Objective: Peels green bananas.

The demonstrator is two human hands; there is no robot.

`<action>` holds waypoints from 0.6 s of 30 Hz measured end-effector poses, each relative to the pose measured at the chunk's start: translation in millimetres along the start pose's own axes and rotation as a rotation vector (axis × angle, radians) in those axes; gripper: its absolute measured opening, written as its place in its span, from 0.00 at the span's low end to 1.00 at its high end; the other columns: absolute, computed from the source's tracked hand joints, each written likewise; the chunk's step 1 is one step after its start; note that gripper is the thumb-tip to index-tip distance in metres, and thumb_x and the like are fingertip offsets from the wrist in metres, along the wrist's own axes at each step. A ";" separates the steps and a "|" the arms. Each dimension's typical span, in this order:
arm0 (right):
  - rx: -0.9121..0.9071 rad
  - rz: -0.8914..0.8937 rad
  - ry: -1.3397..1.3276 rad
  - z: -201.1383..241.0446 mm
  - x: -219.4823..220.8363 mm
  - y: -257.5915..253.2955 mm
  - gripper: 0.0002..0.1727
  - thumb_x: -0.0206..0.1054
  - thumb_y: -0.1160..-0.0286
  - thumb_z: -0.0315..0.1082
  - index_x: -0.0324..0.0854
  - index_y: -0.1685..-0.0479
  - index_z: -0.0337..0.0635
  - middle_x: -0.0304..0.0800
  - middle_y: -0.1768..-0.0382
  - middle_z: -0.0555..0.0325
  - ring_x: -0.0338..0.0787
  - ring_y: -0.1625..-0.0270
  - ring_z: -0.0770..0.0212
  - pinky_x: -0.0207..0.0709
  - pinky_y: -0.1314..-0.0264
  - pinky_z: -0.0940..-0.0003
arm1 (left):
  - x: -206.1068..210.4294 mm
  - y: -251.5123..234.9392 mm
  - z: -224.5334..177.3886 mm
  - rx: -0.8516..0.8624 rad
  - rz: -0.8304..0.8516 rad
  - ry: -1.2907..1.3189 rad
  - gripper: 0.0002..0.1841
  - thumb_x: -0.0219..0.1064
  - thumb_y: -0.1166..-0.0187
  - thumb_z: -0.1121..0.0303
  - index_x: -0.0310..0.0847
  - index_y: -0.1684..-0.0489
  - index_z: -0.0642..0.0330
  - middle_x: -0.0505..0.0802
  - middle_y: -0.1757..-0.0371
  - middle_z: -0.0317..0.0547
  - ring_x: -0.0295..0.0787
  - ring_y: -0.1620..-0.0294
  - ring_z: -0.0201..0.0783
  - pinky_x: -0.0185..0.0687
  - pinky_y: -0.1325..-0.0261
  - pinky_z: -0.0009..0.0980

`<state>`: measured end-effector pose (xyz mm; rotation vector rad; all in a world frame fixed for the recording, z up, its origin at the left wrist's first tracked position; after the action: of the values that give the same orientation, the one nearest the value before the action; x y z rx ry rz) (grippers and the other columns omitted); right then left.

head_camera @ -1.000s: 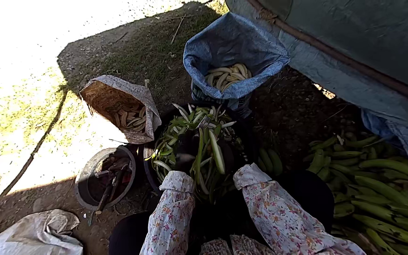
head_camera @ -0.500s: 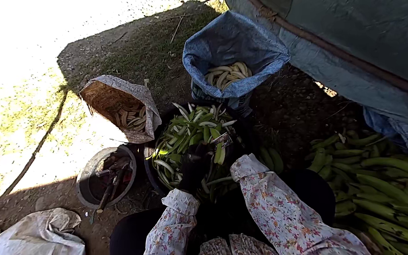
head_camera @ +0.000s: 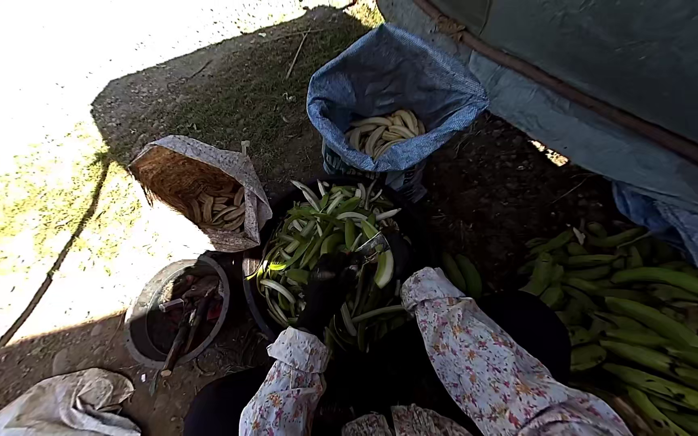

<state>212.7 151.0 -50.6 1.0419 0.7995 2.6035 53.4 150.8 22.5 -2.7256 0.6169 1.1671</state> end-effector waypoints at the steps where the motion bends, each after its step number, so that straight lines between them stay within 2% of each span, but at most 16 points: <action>1: 0.048 0.064 -0.107 -3.2 -2.0 -11.1 0.24 0.37 0.04 0.46 0.74 0.52 0.39 0.84 0.72 0.56 0.86 0.75 0.65 0.83 0.72 0.72 | 3.9 8.8 -8.3 0.030 0.083 -0.033 0.27 0.58 0.16 0.51 0.83 0.28 0.59 0.87 0.32 0.58 0.83 0.30 0.54 0.75 0.28 0.56; 3: 0.148 0.271 -0.342 -16.4 -0.5 -31.6 0.29 0.36 0.06 0.51 0.76 0.56 0.38 0.88 0.72 0.53 0.90 0.77 0.62 0.85 0.78 0.73 | 7.1 22.5 -17.2 0.080 0.165 -0.074 0.28 0.56 0.16 0.49 0.83 0.27 0.57 0.86 0.31 0.58 0.81 0.29 0.57 0.72 0.28 0.60; 4: 0.173 0.280 -0.350 -18.4 3.0 -29.6 0.30 0.35 0.07 0.52 0.76 0.56 0.38 0.87 0.73 0.53 0.89 0.78 0.61 0.85 0.79 0.73 | 5.6 25.6 -18.8 0.097 0.154 -0.091 0.28 0.57 0.16 0.48 0.83 0.28 0.56 0.86 0.32 0.58 0.81 0.29 0.57 0.71 0.29 0.60; 6: 0.133 0.133 -0.152 -12.2 12.1 -8.2 0.28 0.34 0.05 0.50 0.74 0.57 0.40 0.83 0.74 0.57 0.86 0.77 0.66 0.82 0.76 0.76 | -1.4 23.5 -19.2 0.093 0.078 -0.128 0.27 0.59 0.17 0.49 0.85 0.29 0.57 0.87 0.32 0.60 0.82 0.30 0.60 0.72 0.30 0.62; 7: 0.046 0.058 -0.036 -7.1 15.0 4.5 0.25 0.35 0.04 0.46 0.75 0.54 0.40 0.83 0.72 0.57 0.86 0.74 0.67 0.83 0.70 0.76 | -4.8 19.5 -17.0 0.072 0.022 -0.156 0.27 0.59 0.18 0.49 0.85 0.29 0.57 0.88 0.33 0.61 0.83 0.31 0.60 0.74 0.31 0.62; 9: -0.128 -0.001 0.165 -3.9 19.8 25.5 0.22 0.39 0.03 0.40 0.76 0.40 0.35 0.84 0.62 0.54 0.86 0.63 0.67 0.84 0.57 0.72 | -12.9 9.0 -7.7 0.025 -0.146 -0.185 0.26 0.62 0.18 0.50 0.86 0.30 0.58 0.89 0.37 0.61 0.86 0.35 0.61 0.76 0.34 0.62; 11: -0.140 -0.063 0.246 -15.5 19.2 30.3 0.21 0.43 0.04 0.43 0.79 0.45 0.38 0.86 0.66 0.56 0.87 0.67 0.67 0.84 0.63 0.71 | -20.7 -2.5 9.7 -0.020 -0.323 -0.191 0.25 0.64 0.19 0.50 0.88 0.34 0.59 0.92 0.43 0.59 0.89 0.41 0.58 0.82 0.39 0.59; 14: -0.160 0.004 0.452 -19.8 19.2 42.8 0.20 0.46 0.06 0.40 0.77 0.30 0.40 0.88 0.55 0.58 0.87 0.60 0.70 0.83 0.56 0.73 | -24.6 -14.0 43.3 -0.198 -0.308 -0.082 0.25 0.59 0.14 0.49 0.84 0.30 0.57 0.91 0.38 0.59 0.86 0.34 0.56 0.78 0.31 0.58; 15: -0.163 0.027 0.532 -15.5 17.5 43.8 0.22 0.46 0.06 0.39 0.75 0.25 0.40 0.88 0.50 0.57 0.86 0.56 0.71 0.82 0.51 0.74 | -26.4 -14.4 50.4 -0.235 -0.292 -0.055 0.25 0.59 0.14 0.49 0.83 0.29 0.56 0.90 0.37 0.58 0.85 0.32 0.55 0.76 0.29 0.58; 16: -0.171 0.020 0.575 -5.0 15.1 43.3 0.22 0.47 0.07 0.38 0.75 0.25 0.40 0.88 0.47 0.56 0.87 0.52 0.71 0.82 0.47 0.74 | -28.8 -13.4 56.2 -0.258 -0.290 -0.033 0.25 0.59 0.14 0.49 0.83 0.28 0.54 0.90 0.36 0.56 0.85 0.31 0.53 0.75 0.28 0.58; 17: -0.189 -0.016 0.568 11.9 12.7 41.4 0.21 0.49 0.07 0.38 0.78 0.28 0.39 0.89 0.49 0.56 0.87 0.53 0.70 0.83 0.48 0.74 | -32.1 -10.9 61.2 -0.274 -0.301 -0.017 0.25 0.59 0.14 0.48 0.84 0.29 0.53 0.91 0.36 0.54 0.85 0.31 0.52 0.76 0.28 0.58; 18: -0.210 -0.054 0.495 32.4 10.5 36.3 0.19 0.48 0.06 0.39 0.81 0.36 0.39 0.89 0.56 0.57 0.87 0.59 0.71 0.83 0.54 0.74 | -35.1 -7.0 66.0 -0.290 -0.308 -0.001 0.24 0.59 0.14 0.47 0.84 0.30 0.51 0.91 0.36 0.52 0.85 0.31 0.51 0.76 0.28 0.59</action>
<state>227.3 138.3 -4.8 0.3142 0.6128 2.8545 -9.7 185.5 1.1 -2.9109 0.0197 1.2607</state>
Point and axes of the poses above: each hand's wrist, its own y-axis away from the middle knuckle, its own x-axis out of the palm, z = x × y, the point moved 10 cm from there along -y, towards the middle knuckle
